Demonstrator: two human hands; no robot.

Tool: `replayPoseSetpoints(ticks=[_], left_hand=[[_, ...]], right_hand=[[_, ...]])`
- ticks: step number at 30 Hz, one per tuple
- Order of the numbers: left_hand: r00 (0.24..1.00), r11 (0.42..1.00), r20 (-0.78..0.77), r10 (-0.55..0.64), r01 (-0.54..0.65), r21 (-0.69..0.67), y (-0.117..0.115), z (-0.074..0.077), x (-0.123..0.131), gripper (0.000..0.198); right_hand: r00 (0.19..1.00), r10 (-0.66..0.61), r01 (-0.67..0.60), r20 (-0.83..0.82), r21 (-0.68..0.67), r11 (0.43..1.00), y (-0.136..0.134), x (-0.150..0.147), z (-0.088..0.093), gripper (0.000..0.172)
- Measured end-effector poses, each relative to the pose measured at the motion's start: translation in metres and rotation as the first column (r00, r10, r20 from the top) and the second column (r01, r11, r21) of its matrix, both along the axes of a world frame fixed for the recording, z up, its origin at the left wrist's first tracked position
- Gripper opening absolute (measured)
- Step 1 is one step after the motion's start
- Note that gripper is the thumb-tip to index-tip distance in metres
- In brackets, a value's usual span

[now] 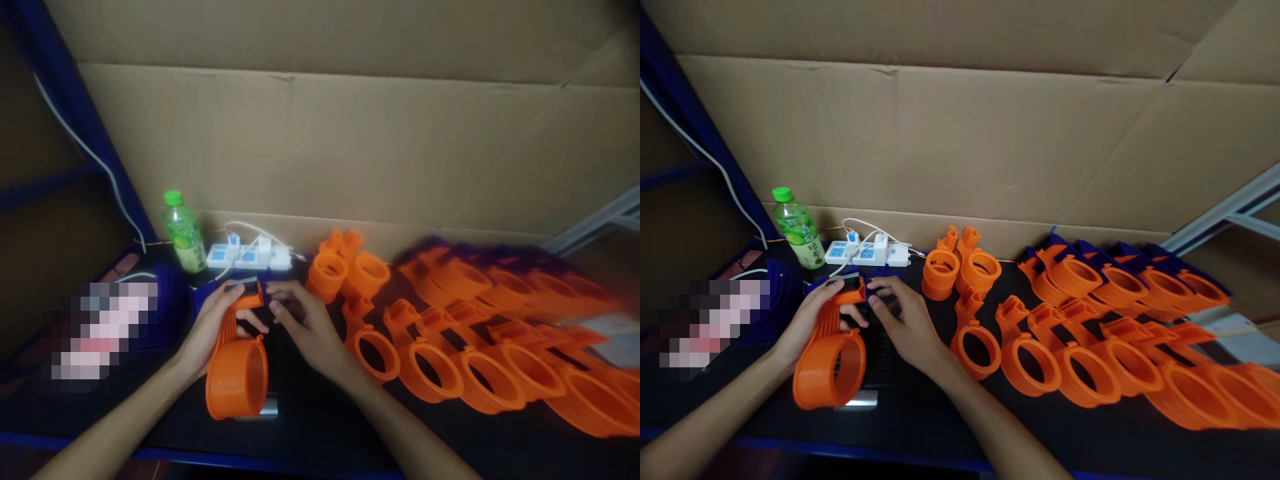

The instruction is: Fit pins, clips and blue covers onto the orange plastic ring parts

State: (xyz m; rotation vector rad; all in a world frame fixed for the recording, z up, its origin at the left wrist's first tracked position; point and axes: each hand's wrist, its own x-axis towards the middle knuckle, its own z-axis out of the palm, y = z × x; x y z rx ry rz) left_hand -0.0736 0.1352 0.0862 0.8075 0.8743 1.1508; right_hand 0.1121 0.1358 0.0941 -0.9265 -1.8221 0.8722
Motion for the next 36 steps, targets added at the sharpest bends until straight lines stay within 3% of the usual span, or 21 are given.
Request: replayPoseSetpoints(ticks=[5, 10, 17, 22, 25, 29, 36], left_hand=[[0.998, 0.998, 0.004, 0.060, -0.060, -0.006, -0.002, 0.003, 0.002, 0.030], [0.998, 0.998, -0.008, 0.062, -0.062, 0.008, 0.000, 0.002, 0.001, 0.031], [1.000, 0.997, 0.017, 0.013, -0.012, -0.076, 0.002, -0.003, 0.000, 0.039], [0.997, 0.997, 0.046, 0.064, -0.061, -0.054, -0.001, -0.004, 0.008, 0.036], [0.997, 0.997, -0.002, 0.078, -0.078, -0.002, -0.002, -0.005, 0.012, 0.035], [0.991, 0.994, -0.079, 0.108, -0.105, 0.041, -0.004, -0.009, 0.014, 0.037], [0.987, 0.988, -0.114, 0.113, -0.099, 0.116, -0.003, -0.010, 0.011, 0.039]], right_hand=[[0.998, -0.063, 0.062, -0.006, -0.019, 0.998, -0.004, -0.007, -0.002, 0.032], [0.993, -0.102, 0.099, 0.056, 0.051, 0.994, 0.004, 0.006, 0.003, 0.026], [0.987, 0.069, -0.095, 0.143, 0.183, 0.978, 0.013, 0.017, 0.005, 0.048], [0.978, -0.117, 0.074, 0.172, 0.238, 0.968, 0.013, 0.007, -0.007, 0.050], [0.967, -0.187, 0.155, 0.170, 0.182, 0.971, 0.010, 0.002, -0.011, 0.052], [0.994, -0.085, 0.085, 0.063, 0.015, 0.996, 0.006, -0.001, -0.011, 0.054], [0.997, -0.082, 0.082, -0.004, -0.033, 0.996, 0.008, -0.003, -0.010, 0.057]])
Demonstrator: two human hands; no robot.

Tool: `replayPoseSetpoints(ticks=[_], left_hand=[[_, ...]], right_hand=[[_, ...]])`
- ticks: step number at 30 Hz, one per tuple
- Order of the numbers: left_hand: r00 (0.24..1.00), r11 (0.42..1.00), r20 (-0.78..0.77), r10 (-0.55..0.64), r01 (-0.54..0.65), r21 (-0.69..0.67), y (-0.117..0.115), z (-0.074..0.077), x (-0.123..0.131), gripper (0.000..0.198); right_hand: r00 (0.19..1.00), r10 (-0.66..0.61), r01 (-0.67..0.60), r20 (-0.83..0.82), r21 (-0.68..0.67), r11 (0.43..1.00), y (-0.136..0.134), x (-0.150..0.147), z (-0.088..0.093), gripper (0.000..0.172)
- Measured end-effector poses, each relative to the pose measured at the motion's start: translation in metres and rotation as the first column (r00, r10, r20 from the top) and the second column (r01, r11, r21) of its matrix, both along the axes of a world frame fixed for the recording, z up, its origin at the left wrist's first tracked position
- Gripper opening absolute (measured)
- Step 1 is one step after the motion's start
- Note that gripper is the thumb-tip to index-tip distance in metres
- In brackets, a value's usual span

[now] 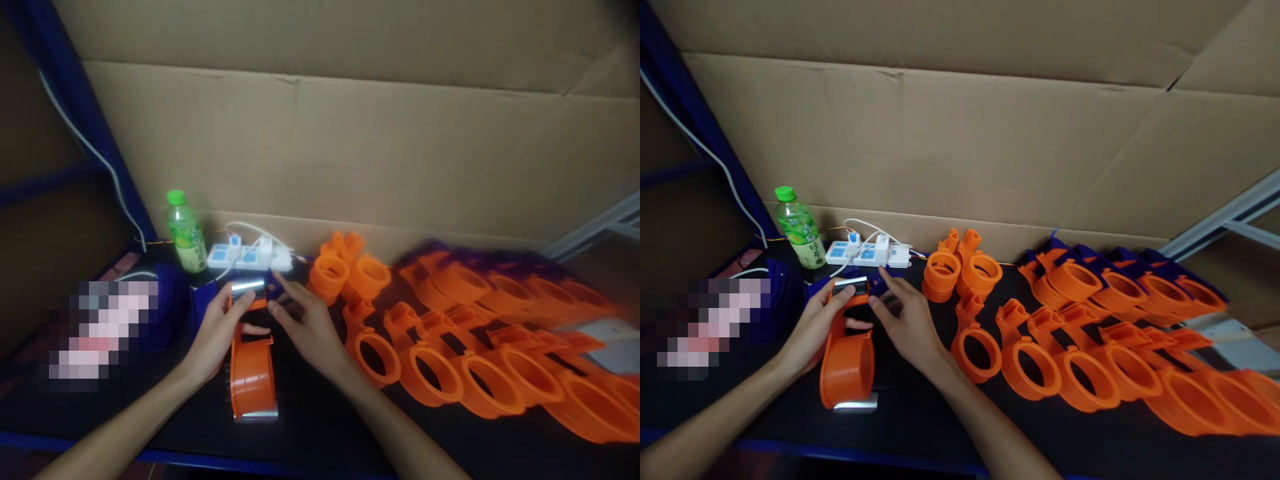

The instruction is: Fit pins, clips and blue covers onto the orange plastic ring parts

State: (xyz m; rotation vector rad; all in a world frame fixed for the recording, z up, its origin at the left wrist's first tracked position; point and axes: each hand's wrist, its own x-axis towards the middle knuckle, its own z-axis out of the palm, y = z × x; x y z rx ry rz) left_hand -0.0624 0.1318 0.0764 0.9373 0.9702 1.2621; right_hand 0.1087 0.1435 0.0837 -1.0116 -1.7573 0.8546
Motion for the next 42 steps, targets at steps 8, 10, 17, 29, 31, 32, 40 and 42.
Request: replayPoseSetpoints(ticks=[8, 10, 17, 29, 31, 32, 40, 42], left_hand=[[1.000, 0.996, -0.015, -0.017, 0.019, 0.089, 0.000, -0.004, 0.000, 0.033], [1.000, 0.998, 0.014, -0.012, 0.011, 0.055, 0.000, -0.002, 0.000, 0.033], [0.991, 0.991, 0.137, 0.004, 0.014, -0.130, 0.000, 0.012, -0.004, 0.038], [0.982, 0.953, 0.184, -0.036, 0.089, -0.290, -0.004, 0.017, -0.008, 0.038], [0.980, 0.946, 0.171, -0.096, 0.143, -0.290, -0.005, 0.017, -0.008, 0.039], [0.977, 0.943, 0.170, -0.132, 0.177, -0.281, -0.005, 0.017, -0.008, 0.038], [0.956, 0.925, 0.218, -0.196, 0.254, -0.281, -0.004, 0.015, -0.008, 0.034], [0.952, 0.926, 0.226, -0.209, 0.267, -0.269, -0.005, 0.016, -0.008, 0.033]], right_hand=[[0.986, 0.021, -0.049, -0.168, -0.160, 0.986, 0.002, -0.003, -0.002, 0.053], [0.987, 0.034, -0.056, -0.157, -0.139, 0.989, 0.001, -0.004, -0.002, 0.050], [0.991, 0.113, -0.122, 0.069, 0.151, 0.981, 0.001, 0.006, 0.002, 0.058], [0.931, 0.261, -0.314, 0.256, 0.192, 0.930, 0.003, 0.016, 0.010, 0.060], [0.934, 0.255, -0.306, 0.251, 0.195, 0.932, 0.003, 0.017, 0.009, 0.058], [0.936, 0.252, -0.303, 0.247, 0.195, 0.933, 0.003, 0.018, 0.008, 0.057], [0.965, 0.252, -0.259, 0.077, 0.112, 0.959, -0.001, 0.019, 0.006, 0.049], [0.962, 0.272, -0.269, -0.034, 0.072, 0.960, -0.001, 0.016, 0.005, 0.044]])
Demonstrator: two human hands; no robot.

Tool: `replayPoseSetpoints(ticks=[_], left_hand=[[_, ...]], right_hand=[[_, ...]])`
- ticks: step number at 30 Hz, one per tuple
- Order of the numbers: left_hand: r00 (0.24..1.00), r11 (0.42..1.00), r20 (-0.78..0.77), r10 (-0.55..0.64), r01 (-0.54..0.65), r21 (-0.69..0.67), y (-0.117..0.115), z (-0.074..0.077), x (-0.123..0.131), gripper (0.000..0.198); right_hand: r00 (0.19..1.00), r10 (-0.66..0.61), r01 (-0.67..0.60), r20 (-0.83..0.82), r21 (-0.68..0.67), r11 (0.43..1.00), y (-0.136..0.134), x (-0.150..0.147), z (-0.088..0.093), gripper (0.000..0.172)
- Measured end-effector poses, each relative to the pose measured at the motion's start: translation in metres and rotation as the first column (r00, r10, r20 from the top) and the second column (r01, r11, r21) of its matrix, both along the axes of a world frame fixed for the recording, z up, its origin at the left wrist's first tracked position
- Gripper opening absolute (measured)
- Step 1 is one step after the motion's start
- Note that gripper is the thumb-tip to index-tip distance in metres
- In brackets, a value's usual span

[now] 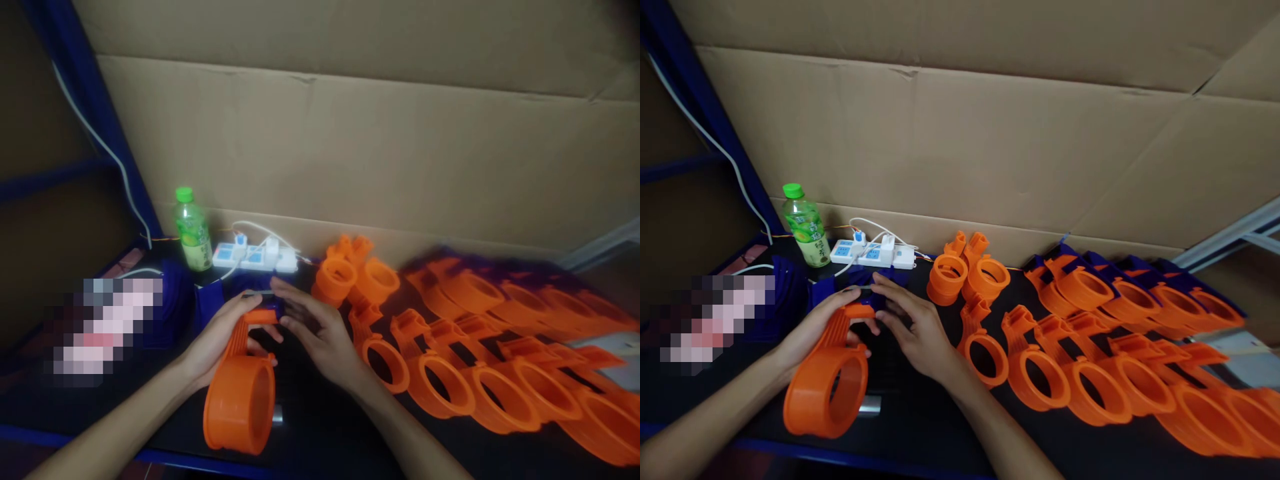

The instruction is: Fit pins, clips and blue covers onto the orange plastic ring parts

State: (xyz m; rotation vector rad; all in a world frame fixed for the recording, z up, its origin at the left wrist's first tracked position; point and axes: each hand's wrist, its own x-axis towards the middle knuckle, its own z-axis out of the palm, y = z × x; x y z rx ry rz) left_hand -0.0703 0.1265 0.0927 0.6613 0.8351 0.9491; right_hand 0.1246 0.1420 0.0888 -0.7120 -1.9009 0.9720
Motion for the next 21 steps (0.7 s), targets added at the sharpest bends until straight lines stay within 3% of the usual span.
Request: replayPoseSetpoints(ticks=[4, 10, 15, 18, 21], left_hand=[[1.000, 1.000, 0.017, -0.008, 0.008, 0.004, -0.005, 0.007, 0.001, 0.029], [0.998, 0.997, 0.012, -0.061, 0.061, -0.043, -0.010, 0.018, 0.001, 0.030], [0.998, 0.997, -0.002, -0.070, 0.070, -0.033, -0.011, 0.018, 0.001, 0.029], [0.999, 0.999, 0.021, -0.045, 0.045, -0.009, -0.010, 0.013, 0.001, 0.029], [0.999, 0.999, 0.033, -0.037, 0.037, -0.001, -0.008, 0.006, 0.001, 0.035]], right_hand=[[0.991, 0.016, -0.031, -0.132, -0.110, 0.993, -0.004, -0.007, -0.004, 0.038], [0.989, -0.002, -0.018, -0.148, -0.140, 0.990, -0.007, -0.008, -0.006, 0.037], [0.997, -0.056, 0.057, -0.056, 0.022, 0.998, -0.005, -0.004, 0.000, 0.038], [0.982, -0.185, 0.177, 0.024, 0.197, 0.964, -0.005, -0.002, 0.000, 0.043], [0.973, -0.223, 0.197, 0.062, 0.287, 0.938, -0.007, -0.001, -0.005, 0.049]])
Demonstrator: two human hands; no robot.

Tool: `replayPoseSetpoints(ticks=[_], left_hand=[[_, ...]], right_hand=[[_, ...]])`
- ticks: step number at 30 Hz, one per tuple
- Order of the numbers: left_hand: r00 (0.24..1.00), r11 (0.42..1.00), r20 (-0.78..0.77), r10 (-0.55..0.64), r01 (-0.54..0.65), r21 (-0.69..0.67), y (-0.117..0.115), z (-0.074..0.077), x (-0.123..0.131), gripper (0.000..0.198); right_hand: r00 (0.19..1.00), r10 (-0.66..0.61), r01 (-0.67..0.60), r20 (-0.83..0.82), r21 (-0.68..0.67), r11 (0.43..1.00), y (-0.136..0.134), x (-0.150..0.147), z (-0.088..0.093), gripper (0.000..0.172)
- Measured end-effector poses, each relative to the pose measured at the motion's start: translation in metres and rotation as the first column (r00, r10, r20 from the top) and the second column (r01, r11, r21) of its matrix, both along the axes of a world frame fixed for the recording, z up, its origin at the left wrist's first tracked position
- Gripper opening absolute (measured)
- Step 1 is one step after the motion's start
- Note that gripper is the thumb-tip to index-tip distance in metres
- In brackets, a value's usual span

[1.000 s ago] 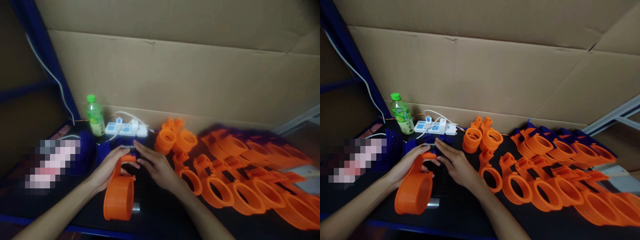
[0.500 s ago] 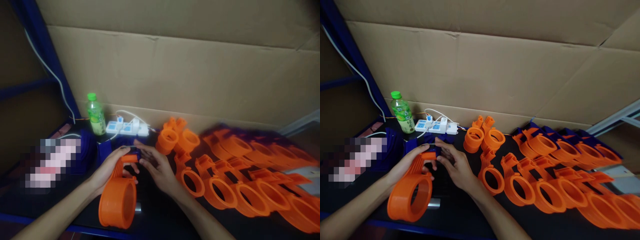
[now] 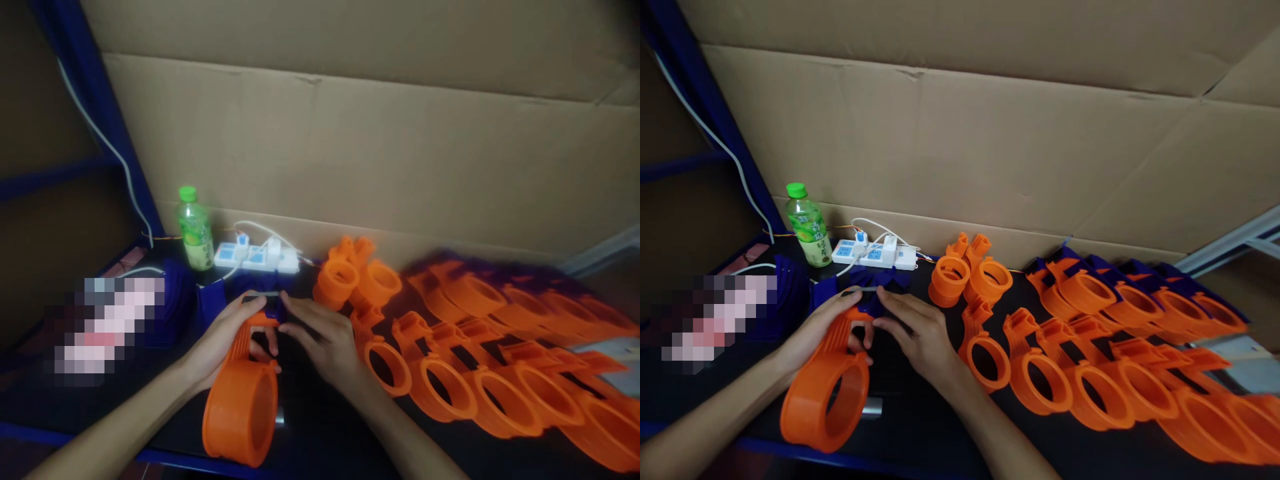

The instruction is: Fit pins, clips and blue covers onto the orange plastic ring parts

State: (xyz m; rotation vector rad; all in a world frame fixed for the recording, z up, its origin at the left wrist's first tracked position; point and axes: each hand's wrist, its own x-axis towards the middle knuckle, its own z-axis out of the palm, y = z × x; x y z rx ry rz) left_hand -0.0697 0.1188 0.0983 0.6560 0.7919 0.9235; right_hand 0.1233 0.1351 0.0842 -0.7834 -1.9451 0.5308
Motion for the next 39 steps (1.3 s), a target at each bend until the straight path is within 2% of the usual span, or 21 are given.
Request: replayPoseSetpoints(ticks=[5, 10, 13, 16, 19, 25, 32, 35, 37, 39], left_hand=[[1.000, 1.000, 0.010, -0.012, 0.012, 0.020, 0.000, -0.006, 0.000, 0.038], [1.000, 0.999, 0.004, 0.004, -0.005, 0.044, 0.000, -0.007, -0.001, 0.037], [1.000, 0.998, -0.028, -0.013, 0.015, 0.067, -0.001, -0.007, -0.003, 0.036], [1.000, 0.987, -0.012, -0.004, 0.006, 0.161, -0.005, -0.006, -0.002, 0.029], [0.999, 0.972, -0.001, 0.034, -0.032, 0.233, -0.008, -0.008, 0.002, 0.024], [0.997, 0.956, -0.036, 0.069, -0.056, 0.288, -0.006, -0.016, 0.004, 0.019], [0.997, 0.984, 0.076, 0.032, -0.045, 0.173, -0.012, -0.016, 0.003, 0.027], [0.991, 0.970, 0.133, -0.017, -0.016, 0.244, -0.011, -0.023, 0.002, 0.035], [0.992, 0.946, 0.113, -0.063, 0.023, 0.324, -0.008, -0.028, 0.001, 0.038], [0.998, 0.932, 0.065, -0.024, -0.001, 0.363, -0.003, -0.029, 0.000, 0.041]], right_hand=[[0.998, 0.045, -0.049, 0.045, 0.087, 0.995, -0.002, -0.002, -0.006, 0.055], [0.986, 0.027, -0.057, 0.163, 0.187, 0.981, -0.002, -0.001, -0.001, 0.063], [0.981, 0.045, -0.082, 0.189, 0.192, 0.978, -0.002, 0.001, 0.004, 0.063], [0.985, 0.067, -0.097, 0.159, 0.189, 0.977, -0.003, 0.004, 0.007, 0.062], [0.977, 0.026, -0.082, 0.211, 0.259, 0.962, -0.007, 0.005, 0.008, 0.066], [0.950, -0.072, -0.055, 0.303, 0.390, 0.919, -0.012, 0.002, 0.006, 0.072], [0.947, -0.127, 0.008, 0.296, 0.373, 0.928, -0.021, -0.008, 0.003, 0.069], [0.951, -0.160, 0.059, 0.263, 0.355, 0.933, -0.018, -0.007, 0.009, 0.065], [0.959, -0.172, 0.082, 0.226, 0.359, 0.930, -0.013, -0.003, 0.014, 0.063], [0.953, -0.191, 0.085, 0.236, 0.397, 0.914, -0.008, 0.002, 0.020, 0.060]])
